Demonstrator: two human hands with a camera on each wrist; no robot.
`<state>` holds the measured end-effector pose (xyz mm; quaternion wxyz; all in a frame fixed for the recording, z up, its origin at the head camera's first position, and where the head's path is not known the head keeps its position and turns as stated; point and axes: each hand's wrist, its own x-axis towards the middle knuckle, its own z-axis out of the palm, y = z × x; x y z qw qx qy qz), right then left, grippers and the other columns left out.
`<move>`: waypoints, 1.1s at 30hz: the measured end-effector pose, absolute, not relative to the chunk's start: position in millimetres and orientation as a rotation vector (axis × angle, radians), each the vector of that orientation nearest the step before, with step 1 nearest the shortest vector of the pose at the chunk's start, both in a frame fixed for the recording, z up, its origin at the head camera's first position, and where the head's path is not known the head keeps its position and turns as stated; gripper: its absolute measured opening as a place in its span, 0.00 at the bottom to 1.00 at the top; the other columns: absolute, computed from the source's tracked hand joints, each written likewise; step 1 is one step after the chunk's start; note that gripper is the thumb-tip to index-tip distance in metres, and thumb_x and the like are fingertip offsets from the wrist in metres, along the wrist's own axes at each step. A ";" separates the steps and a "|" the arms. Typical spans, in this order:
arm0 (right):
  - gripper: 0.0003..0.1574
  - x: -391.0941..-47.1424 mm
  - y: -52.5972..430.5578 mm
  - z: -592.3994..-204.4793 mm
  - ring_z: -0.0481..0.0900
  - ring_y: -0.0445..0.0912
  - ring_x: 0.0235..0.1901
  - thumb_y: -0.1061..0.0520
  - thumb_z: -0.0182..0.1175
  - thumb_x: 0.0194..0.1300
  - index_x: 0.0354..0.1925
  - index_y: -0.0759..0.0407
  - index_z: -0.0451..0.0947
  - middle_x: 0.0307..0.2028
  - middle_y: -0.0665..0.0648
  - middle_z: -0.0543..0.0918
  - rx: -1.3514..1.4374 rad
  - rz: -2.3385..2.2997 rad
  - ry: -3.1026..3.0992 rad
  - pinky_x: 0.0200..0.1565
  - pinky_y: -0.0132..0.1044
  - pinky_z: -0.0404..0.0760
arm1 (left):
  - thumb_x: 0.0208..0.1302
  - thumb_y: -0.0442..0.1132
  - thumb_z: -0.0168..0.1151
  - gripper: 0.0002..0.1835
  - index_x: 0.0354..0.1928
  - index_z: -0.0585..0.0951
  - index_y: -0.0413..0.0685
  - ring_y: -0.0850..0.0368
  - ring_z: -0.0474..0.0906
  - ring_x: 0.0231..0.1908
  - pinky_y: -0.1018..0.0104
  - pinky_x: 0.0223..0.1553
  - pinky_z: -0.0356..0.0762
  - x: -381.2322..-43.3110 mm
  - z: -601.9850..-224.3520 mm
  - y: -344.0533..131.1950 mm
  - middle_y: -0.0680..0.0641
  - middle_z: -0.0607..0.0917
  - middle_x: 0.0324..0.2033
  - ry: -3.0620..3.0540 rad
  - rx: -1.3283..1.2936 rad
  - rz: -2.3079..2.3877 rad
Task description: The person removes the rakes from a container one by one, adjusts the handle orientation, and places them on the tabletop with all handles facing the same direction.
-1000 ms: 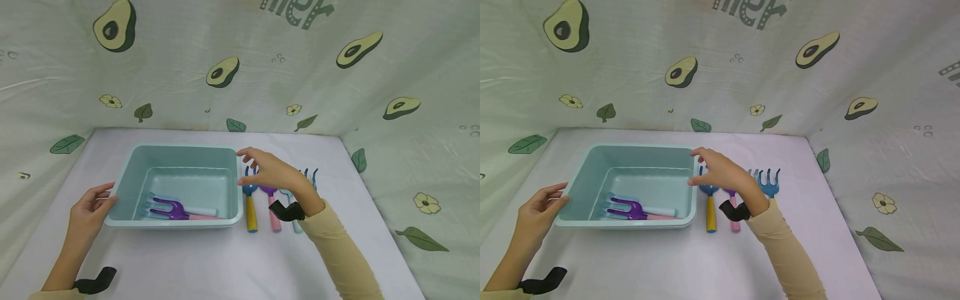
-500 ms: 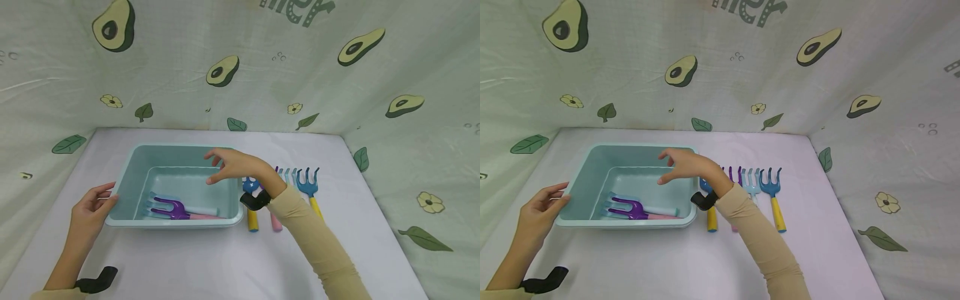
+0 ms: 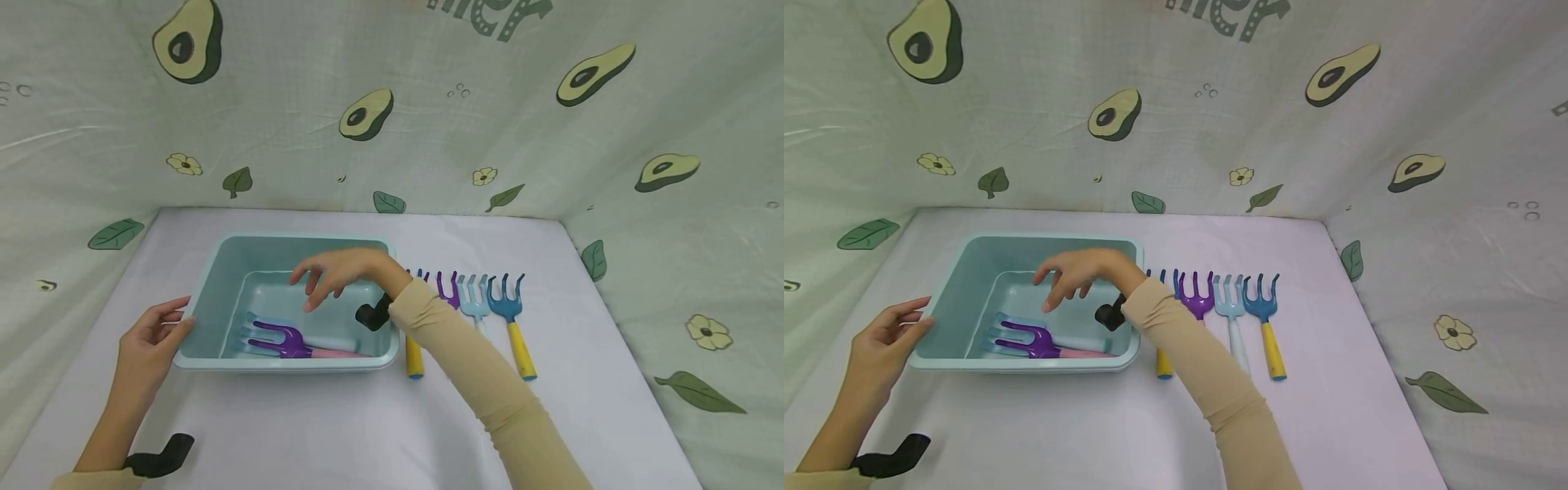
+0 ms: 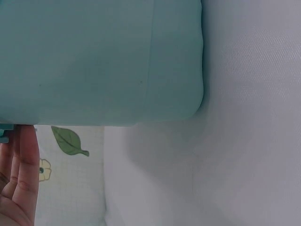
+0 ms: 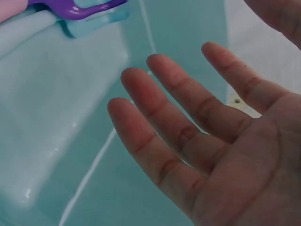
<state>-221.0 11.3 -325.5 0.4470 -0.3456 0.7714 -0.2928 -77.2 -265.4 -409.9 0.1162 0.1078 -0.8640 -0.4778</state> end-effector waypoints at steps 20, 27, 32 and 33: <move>0.34 -209.8 -21.6 -371.9 0.75 0.51 0.52 0.52 0.64 0.58 0.62 0.49 0.66 0.48 0.50 0.74 -0.685 -0.431 1.853 0.51 0.43 0.77 | 0.64 0.42 0.57 0.25 0.62 0.69 0.46 0.81 0.74 0.33 0.89 0.33 0.72 -77.2 -408.0 -263.5 0.70 0.73 0.37 -2.529 0.306 -1.407; 0.34 -207.1 -23.2 -377.9 0.77 0.48 0.48 0.52 0.66 0.56 0.60 0.49 0.68 0.51 0.52 0.72 -0.642 -0.381 1.808 0.50 0.43 0.78 | 0.63 0.38 0.58 0.23 0.61 0.71 0.46 0.79 0.75 0.32 0.87 0.30 0.73 -77.0 -410.0 -266.1 0.68 0.74 0.36 -2.505 0.283 -1.447; 0.34 -205.8 -22.5 -380.5 0.78 0.48 0.46 0.52 0.67 0.54 0.59 0.49 0.69 0.48 0.51 0.72 -0.640 -0.366 1.794 0.48 0.42 0.79 | 0.63 0.37 0.58 0.23 0.60 0.71 0.46 0.79 0.75 0.31 0.87 0.30 0.73 -77.4 -411.3 -267.0 0.67 0.74 0.35 -2.498 0.277 -1.459; 0.34 -205.5 -22.4 -381.2 0.78 0.48 0.46 0.52 0.67 0.54 0.59 0.48 0.68 0.48 0.51 0.73 -0.641 -0.359 1.790 0.47 0.42 0.80 | 0.63 0.37 0.58 0.23 0.61 0.71 0.46 0.79 0.75 0.31 0.87 0.30 0.73 -77.5 -411.3 -267.0 0.68 0.74 0.35 -2.498 0.277 -1.460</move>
